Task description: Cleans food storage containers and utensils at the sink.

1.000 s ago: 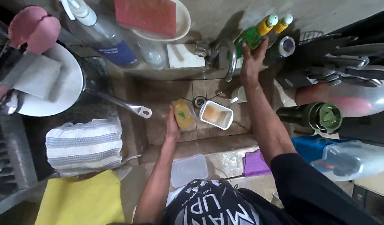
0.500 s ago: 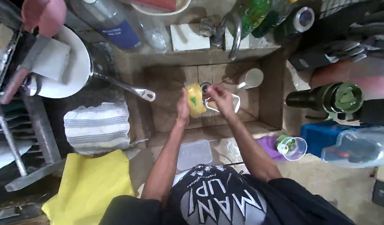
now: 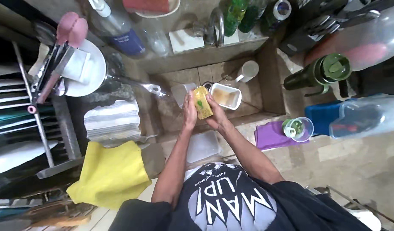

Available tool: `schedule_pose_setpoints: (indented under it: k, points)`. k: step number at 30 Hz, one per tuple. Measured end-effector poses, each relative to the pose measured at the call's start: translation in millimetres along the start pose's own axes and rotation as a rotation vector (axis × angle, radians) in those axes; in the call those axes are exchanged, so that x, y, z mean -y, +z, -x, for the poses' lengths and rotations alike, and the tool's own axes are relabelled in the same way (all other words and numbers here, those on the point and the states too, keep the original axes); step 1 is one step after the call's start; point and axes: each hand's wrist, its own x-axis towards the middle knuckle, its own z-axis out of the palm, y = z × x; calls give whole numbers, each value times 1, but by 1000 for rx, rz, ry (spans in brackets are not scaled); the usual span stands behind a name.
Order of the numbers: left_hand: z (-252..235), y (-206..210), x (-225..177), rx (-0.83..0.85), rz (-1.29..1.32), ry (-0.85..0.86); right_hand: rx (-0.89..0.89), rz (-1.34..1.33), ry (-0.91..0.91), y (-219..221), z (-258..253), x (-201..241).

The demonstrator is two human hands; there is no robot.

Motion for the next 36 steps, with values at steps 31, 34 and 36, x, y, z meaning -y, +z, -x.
schedule_pose_setpoints:
  k: [31,34,36]
  points:
    - [51,-37,12,79,35,10,-171,-426,110,10,42,9]
    - [54,-37,11,73,55,-10,-164,-366,95,9,36,5]
    - [55,-36,10,63,66,-19,-194,-358,107,8,35,5]
